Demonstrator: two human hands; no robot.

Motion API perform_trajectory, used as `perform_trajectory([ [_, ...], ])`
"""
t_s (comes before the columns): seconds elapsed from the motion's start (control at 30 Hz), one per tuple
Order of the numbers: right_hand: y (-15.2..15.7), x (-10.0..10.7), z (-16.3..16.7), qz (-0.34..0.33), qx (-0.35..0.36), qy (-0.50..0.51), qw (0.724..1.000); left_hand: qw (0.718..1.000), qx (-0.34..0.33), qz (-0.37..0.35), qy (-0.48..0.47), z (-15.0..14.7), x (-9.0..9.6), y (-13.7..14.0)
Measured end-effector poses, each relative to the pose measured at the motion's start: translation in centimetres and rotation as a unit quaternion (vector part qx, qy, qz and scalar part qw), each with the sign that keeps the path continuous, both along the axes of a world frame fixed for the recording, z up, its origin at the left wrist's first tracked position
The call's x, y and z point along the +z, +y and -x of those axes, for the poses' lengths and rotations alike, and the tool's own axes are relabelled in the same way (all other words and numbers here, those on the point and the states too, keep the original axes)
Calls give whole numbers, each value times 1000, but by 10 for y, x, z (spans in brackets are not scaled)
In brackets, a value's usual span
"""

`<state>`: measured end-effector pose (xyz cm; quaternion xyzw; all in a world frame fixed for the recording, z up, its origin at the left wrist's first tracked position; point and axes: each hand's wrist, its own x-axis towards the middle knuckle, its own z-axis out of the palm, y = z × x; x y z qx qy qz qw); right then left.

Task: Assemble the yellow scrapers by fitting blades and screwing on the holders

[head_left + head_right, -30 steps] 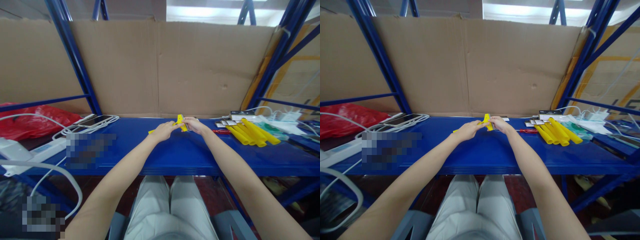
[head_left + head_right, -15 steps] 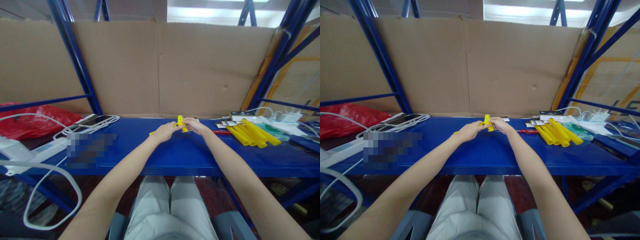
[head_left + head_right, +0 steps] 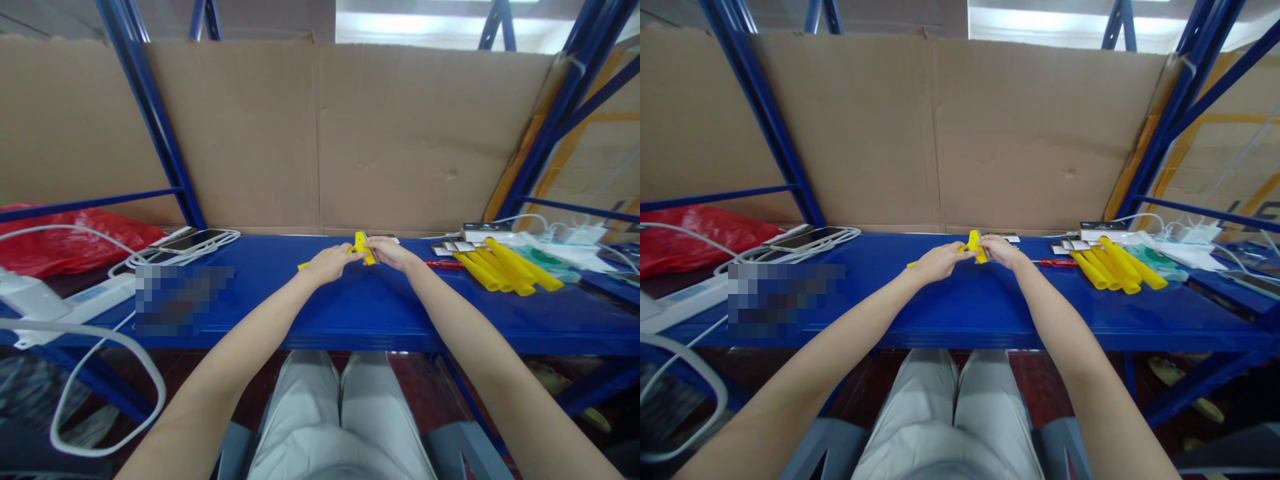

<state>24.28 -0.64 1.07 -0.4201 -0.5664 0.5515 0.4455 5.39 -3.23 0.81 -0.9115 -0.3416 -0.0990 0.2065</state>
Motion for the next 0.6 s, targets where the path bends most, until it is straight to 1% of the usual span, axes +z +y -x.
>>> perform_trajectory([
  [0.4, -3, 4, 3, 19, -11, -24, 999, 1000, 0, 21, -16, 1, 1, -1],
  [0.5, -2, 4, 0, 12, -34, -41, 998, 999, -5, 30, -27, 1, 1, -1],
  [0.6, 0, 7, -10, -5, -75, -47, 996, 998, -12, 38, -47, 0, 1, -1],
])
